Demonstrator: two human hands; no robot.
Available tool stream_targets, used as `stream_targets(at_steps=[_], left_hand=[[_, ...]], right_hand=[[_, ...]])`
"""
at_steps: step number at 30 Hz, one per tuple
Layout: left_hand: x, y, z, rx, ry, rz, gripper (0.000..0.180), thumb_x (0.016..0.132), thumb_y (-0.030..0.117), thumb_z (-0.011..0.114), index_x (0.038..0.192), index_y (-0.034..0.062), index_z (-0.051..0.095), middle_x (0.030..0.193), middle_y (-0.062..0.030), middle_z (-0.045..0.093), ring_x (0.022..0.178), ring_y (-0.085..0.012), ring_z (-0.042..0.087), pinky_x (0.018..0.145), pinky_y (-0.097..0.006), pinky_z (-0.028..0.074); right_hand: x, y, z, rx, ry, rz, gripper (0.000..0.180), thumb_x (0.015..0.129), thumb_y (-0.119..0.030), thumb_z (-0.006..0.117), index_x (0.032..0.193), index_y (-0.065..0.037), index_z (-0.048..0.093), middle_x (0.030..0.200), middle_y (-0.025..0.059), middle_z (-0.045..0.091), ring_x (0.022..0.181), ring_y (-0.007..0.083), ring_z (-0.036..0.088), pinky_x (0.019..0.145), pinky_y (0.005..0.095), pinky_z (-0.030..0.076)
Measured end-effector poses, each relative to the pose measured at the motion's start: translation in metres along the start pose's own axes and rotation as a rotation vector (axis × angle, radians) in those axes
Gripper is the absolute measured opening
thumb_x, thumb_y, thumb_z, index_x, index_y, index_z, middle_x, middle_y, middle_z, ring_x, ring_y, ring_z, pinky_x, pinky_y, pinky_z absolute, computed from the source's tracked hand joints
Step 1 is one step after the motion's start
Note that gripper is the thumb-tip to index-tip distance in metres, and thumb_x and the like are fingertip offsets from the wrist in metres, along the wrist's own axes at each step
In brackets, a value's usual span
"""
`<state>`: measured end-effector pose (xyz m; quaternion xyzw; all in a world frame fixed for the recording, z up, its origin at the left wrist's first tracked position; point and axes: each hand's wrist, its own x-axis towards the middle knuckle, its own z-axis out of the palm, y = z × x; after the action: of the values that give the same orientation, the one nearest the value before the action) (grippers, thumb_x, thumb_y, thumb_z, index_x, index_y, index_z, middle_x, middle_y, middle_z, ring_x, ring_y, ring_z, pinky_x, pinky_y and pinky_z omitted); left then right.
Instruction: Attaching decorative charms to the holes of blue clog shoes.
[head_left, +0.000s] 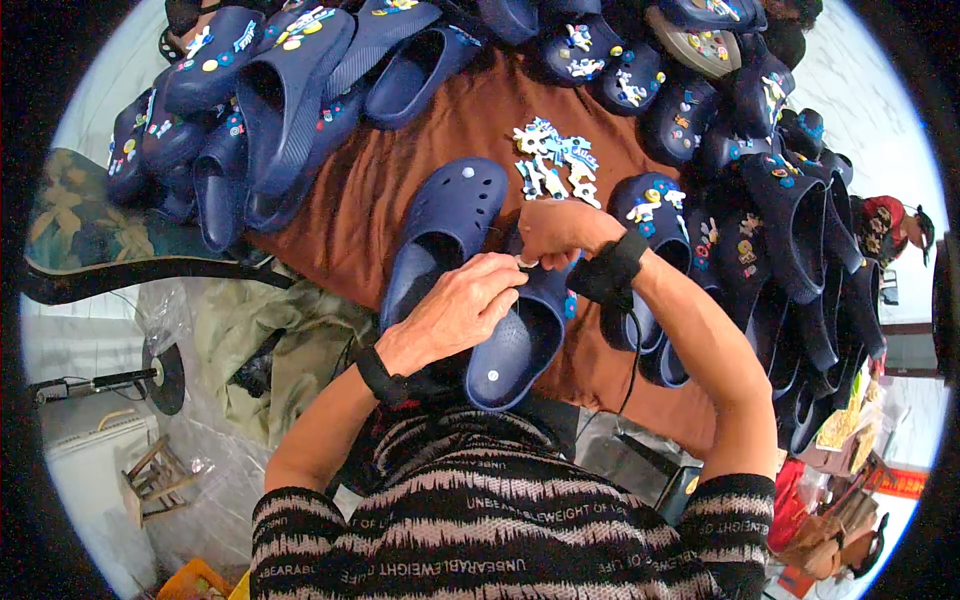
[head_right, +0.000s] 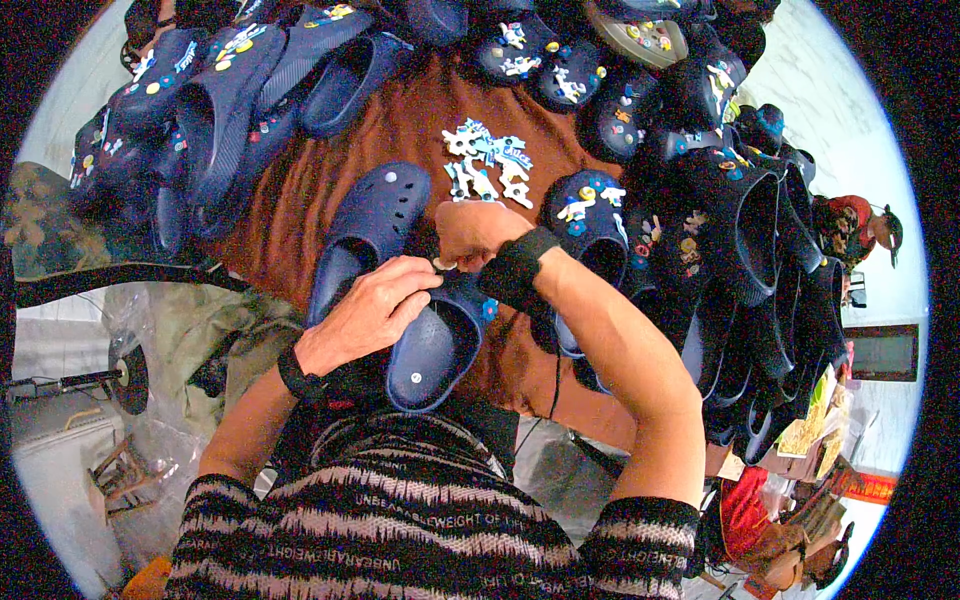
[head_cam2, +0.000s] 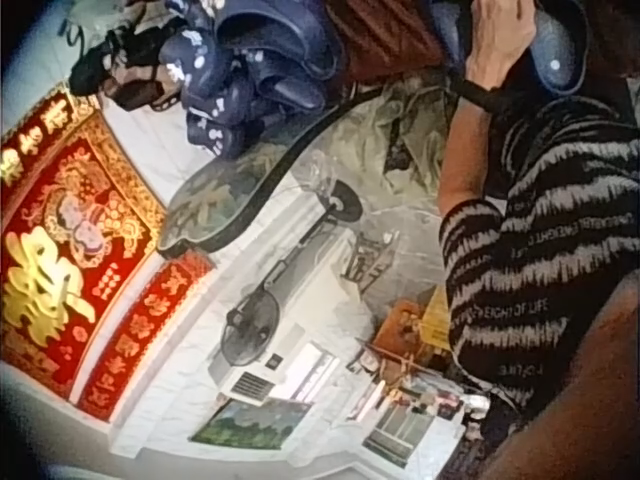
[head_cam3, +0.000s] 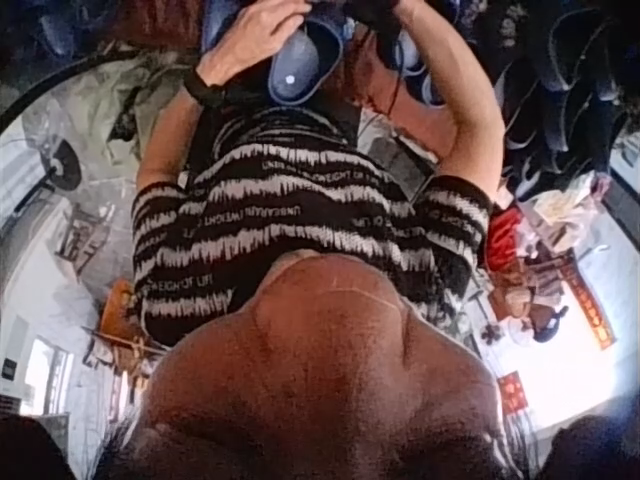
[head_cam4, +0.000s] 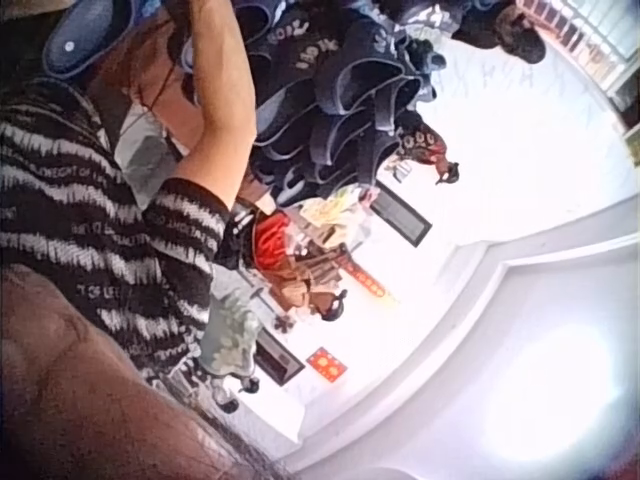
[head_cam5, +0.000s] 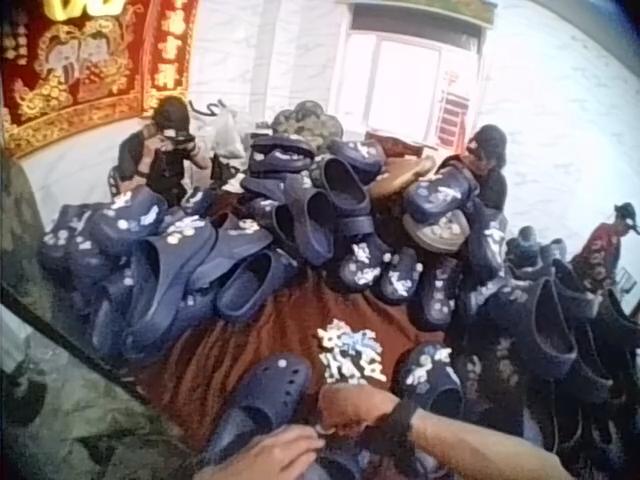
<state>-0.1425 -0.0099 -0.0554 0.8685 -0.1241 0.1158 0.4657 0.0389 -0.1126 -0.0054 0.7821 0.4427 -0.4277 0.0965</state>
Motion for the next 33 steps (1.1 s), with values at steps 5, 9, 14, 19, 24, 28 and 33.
stream_targets(at_steps=[5,9,14,19,24,28,33], left_hand=[[-0.001,-0.002,-0.001,0.008,0.0,0.003,0.02,0.093,0.008,0.059,0.11,-0.0031,0.064,0.116,-0.0197,0.063,0.112,-0.0359,0.061,0.097,-0.041,0.049],[-0.001,-0.001,-0.003,0.004,0.005,-0.009,0.021,0.094,0.009,0.059,0.111,-0.0022,0.064,0.116,-0.0191,0.062,0.112,-0.036,0.061,0.097,-0.041,0.049],[0.0,-0.002,-0.003,-0.015,0.007,-0.006,0.021,0.093,0.009,0.06,0.112,-0.0014,0.064,0.116,-0.0185,0.062,0.112,-0.0358,0.061,0.097,-0.041,0.049],[0.001,0.003,-0.004,-0.04,-0.012,-0.041,0.021,0.092,0.008,0.062,0.109,-0.0026,0.065,0.116,-0.0173,0.062,0.113,-0.0348,0.061,0.097,-0.04,0.049],[0.001,0.001,-0.004,-0.022,-0.002,-0.024,0.021,0.092,0.009,0.061,0.109,-0.0031,0.065,0.115,-0.0172,0.062,0.112,-0.0344,0.06,0.098,-0.041,0.049],[0.0,-0.001,-0.003,-0.04,-0.006,-0.021,0.021,0.091,0.008,0.061,0.109,-0.0031,0.064,0.115,-0.0173,0.062,0.111,-0.0343,0.061,0.098,-0.041,0.049],[0.0,-0.001,-0.007,-0.021,-0.015,-0.016,0.021,0.092,0.008,0.061,0.108,-0.003,0.064,0.115,-0.0173,0.062,0.112,-0.0346,0.06,0.098,-0.041,0.049]], right_hand=[[-0.02,0.0,0.01,-0.015,0.285,0.038,0.036,0.081,-0.034,0.069,0.071,0.001,0.07,0.065,0.0104,0.069,0.061,0.0229,0.069,0.056,0.0367,0.054],[-0.023,0.009,0.011,-0.045,0.392,-0.002,0.039,0.081,-0.039,0.069,0.071,-0.001,0.071,0.063,0.0114,0.068,0.059,0.0262,0.068,0.058,0.0372,0.053],[0.005,0.052,-0.01,0.2,0.453,0.166,0.032,0.082,-0.037,0.068,0.083,-0.005,0.073,0.072,0.012,0.071,0.07,0.0271,0.071,0.066,0.0395,0.055],[0.049,0.079,-0.01,-0.013,1.04,0.052,0.035,0.081,-0.024,0.073,0.112,-0.009,0.067,0.108,0.0182,0.066,0.1,0.0387,0.066,0.082,0.0474,0.055],[0.073,0.075,-0.018,-0.015,0.976,-0.087,0.035,0.083,-0.011,0.069,0.118,-0.011,0.063,0.117,0.0207,0.06,0.102,0.042,0.064,0.088,0.0497,0.052],[0.064,0.087,-0.021,0.019,0.914,0.001,0.027,0.085,-0.014,0.067,0.112,-0.008,0.065,0.108,0.0212,0.063,0.103,0.0413,0.063,0.085,0.0506,0.051],[0.045,0.101,-0.02,0.035,0.869,0.026,0.024,0.085,-0.023,0.068,0.103,-0.007,0.07,0.101,0.0218,0.069,0.097,0.0396,0.067,0.082,0.0498,0.053]])
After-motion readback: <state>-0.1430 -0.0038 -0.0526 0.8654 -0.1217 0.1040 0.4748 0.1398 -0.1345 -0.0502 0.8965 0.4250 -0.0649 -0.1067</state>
